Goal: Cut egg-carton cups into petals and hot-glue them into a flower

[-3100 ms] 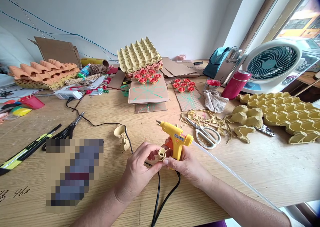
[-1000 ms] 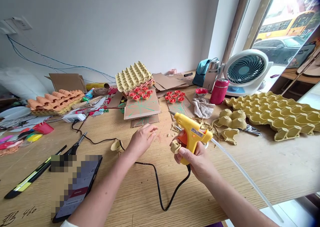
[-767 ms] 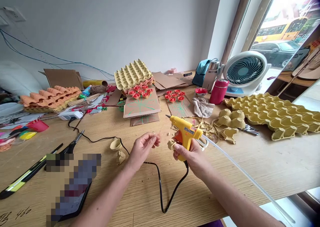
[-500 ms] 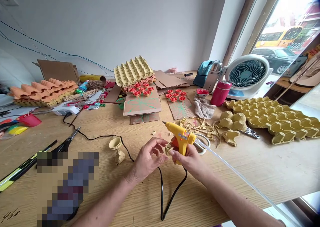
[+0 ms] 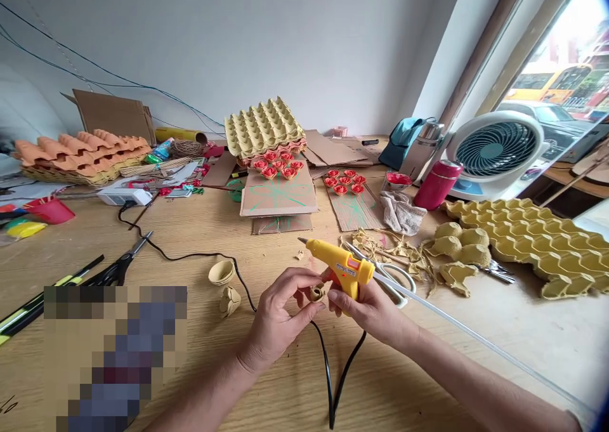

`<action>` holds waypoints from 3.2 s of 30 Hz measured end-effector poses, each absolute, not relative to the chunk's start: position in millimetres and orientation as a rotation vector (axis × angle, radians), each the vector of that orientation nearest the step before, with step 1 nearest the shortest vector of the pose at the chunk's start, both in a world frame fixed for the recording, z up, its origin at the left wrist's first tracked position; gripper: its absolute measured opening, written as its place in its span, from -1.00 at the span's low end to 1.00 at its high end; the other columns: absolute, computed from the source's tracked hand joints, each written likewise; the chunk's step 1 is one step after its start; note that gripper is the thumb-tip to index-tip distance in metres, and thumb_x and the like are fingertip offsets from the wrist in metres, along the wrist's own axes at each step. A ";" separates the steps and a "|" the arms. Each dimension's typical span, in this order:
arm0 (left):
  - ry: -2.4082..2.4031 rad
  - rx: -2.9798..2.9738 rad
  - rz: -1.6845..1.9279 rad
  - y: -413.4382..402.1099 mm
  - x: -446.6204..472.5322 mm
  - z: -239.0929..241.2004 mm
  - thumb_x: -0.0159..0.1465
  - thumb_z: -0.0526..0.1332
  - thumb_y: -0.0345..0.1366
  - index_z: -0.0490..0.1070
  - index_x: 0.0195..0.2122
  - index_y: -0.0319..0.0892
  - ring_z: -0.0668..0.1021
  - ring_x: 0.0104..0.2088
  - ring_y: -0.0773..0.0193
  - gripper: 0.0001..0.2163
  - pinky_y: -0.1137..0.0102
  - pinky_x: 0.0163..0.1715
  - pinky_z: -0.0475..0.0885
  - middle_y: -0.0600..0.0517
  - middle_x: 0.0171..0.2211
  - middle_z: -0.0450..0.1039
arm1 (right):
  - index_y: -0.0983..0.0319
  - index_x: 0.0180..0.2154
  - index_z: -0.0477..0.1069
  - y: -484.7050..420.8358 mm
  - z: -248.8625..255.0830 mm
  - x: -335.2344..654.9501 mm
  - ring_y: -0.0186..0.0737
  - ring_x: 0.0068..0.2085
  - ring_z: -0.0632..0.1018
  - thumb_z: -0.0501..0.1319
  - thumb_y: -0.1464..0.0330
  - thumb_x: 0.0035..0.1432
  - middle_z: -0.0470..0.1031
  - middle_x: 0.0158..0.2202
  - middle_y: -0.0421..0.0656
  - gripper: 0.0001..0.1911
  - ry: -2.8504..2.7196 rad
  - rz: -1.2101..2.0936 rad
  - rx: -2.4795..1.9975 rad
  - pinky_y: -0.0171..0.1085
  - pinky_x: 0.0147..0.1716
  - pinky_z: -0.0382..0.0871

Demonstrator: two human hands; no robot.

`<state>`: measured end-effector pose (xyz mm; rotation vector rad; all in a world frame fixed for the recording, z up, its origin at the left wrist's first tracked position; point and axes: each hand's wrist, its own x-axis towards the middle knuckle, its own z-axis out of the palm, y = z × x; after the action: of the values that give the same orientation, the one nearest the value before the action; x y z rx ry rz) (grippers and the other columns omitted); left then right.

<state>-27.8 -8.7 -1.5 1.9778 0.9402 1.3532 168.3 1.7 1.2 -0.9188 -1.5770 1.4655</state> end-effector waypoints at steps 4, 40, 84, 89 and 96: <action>1.125 1.866 1.338 -9.8 -31.2 -8.1 0.22 0.35 -0.47 0.48 -0.10 -0.13 0.51 -0.46 0.41 -0.76 0.51 -0.39 0.48 0.08 -0.33 0.55 | 0.22 -0.02 0.36 -0.1 -1.0 169.6 -0.34 -0.42 0.37 0.27 0.01 0.25 0.33 -0.38 -0.24 -0.53 -1.439 1.484 -0.906 -0.32 -0.43 0.33; 1.270 1.671 1.418 1.2 -46.1 -17.1 0.28 0.30 -0.43 0.48 -0.07 -0.13 0.66 -0.26 0.29 -0.80 0.46 -0.21 0.58 0.02 -0.23 0.58 | 0.24 -0.15 0.46 -11.1 -5.5 195.1 -0.24 -0.41 0.36 0.02 -0.19 0.28 0.28 -0.41 -0.18 -0.36 -1.652 1.694 -1.018 -0.24 -0.38 0.40; 1.394 2.047 1.429 -4.8 -47.0 -14.8 0.27 0.29 -0.52 0.45 -0.04 -0.08 0.61 -0.24 0.31 -0.72 0.43 -0.18 0.53 0.07 -0.24 0.54 | 0.13 -0.34 0.40 -14.8 -5.4 189.9 -0.12 -0.36 0.46 0.00 0.11 0.42 0.43 -0.37 -0.10 -0.63 -2.109 0.900 -0.945 -0.18 -0.33 0.40; 1.403 2.121 1.428 -4.1 -47.4 -13.4 0.27 0.26 -0.57 0.43 -0.02 -0.07 0.61 -0.20 0.28 -0.69 0.39 -0.16 0.55 0.04 -0.20 0.53 | 0.14 -0.24 0.42 -20.2 -15.3 190.7 -0.18 -0.41 0.38 0.04 -0.02 0.37 0.39 -0.41 -0.14 -0.59 -1.852 1.226 -1.116 -0.24 -0.44 0.37; 1.378 2.092 1.491 -2.3 -46.9 -14.2 0.27 0.27 -0.56 0.44 -0.08 -0.08 0.58 -0.22 0.32 -0.73 0.44 -0.19 0.59 0.05 -0.20 0.45 | 0.23 -0.40 0.35 -13.8 -6.2 178.9 -0.32 -0.48 0.37 0.03 -0.15 0.32 0.38 -0.47 -0.18 -0.41 -1.390 1.744 -1.040 -0.33 -0.47 0.28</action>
<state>-46.9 -2.3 -14.2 2.0916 1.3776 1.4914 178.9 -13.8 -6.2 -1.0395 -1.3898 1.7441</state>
